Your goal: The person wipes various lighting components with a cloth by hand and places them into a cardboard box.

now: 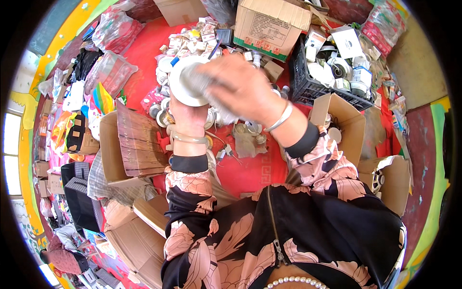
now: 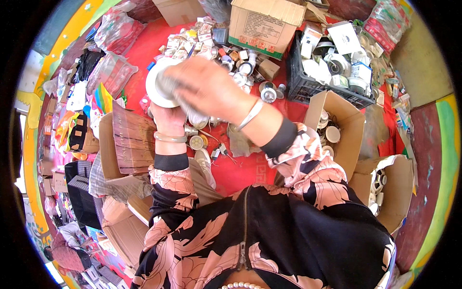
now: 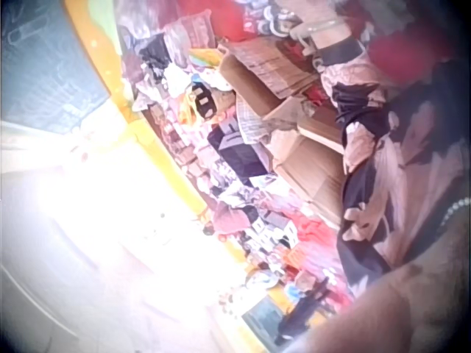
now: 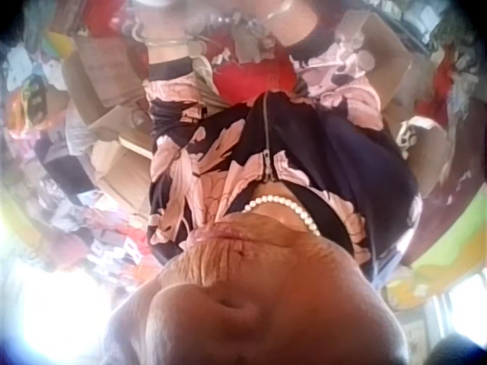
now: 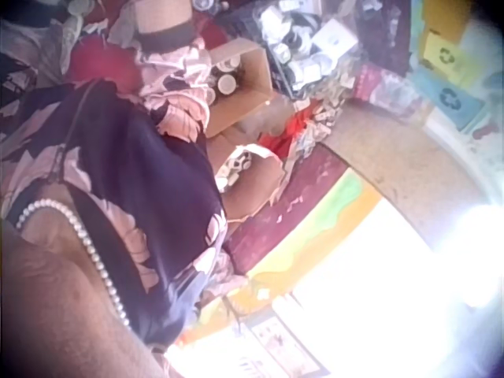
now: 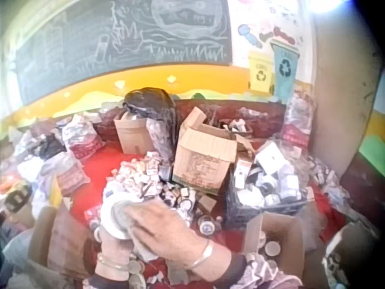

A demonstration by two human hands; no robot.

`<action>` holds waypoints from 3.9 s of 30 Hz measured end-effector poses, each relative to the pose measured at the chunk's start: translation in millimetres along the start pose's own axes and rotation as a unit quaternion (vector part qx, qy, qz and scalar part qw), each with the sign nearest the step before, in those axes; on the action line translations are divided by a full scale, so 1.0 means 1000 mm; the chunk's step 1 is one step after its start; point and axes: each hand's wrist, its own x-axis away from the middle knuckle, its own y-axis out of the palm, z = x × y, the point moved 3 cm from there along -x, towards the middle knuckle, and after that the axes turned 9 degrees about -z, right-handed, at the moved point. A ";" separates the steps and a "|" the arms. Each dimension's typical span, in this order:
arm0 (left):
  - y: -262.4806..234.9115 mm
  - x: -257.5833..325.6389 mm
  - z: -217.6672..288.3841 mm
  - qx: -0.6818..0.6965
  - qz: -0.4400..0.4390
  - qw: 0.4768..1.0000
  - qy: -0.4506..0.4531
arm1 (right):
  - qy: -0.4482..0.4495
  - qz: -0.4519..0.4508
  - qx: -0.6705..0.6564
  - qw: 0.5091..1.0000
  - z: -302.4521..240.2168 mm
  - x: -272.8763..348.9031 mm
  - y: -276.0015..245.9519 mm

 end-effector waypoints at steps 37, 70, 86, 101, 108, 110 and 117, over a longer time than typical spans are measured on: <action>0.026 0.013 0.008 -0.504 -0.043 0.855 0.112 | 0.060 0.081 0.043 0.994 0.009 0.006 0.009; 0.024 0.009 -0.017 -0.069 0.044 0.997 -0.004 | 0.120 0.089 -0.217 0.965 0.031 0.005 0.023; -0.011 -0.001 -0.004 -0.074 0.105 0.991 -0.032 | -0.069 -0.281 -0.223 0.931 0.019 0.012 0.019; -0.019 -0.004 -0.010 0.100 0.045 0.987 -0.113 | 0.257 0.015 -0.255 0.932 0.055 0.011 -0.045; 0.001 0.004 -0.013 0.043 0.012 0.995 -0.089 | 0.071 -0.019 -0.073 0.995 0.037 0.005 0.000; 0.006 0.003 -0.013 0.045 0.007 0.996 -0.071 | 0.042 -0.024 -0.053 0.997 0.037 0.008 0.012; -0.023 -0.001 0.006 -0.052 0.024 0.998 -0.001 | 0.247 -0.317 -0.281 0.871 0.000 0.000 -0.002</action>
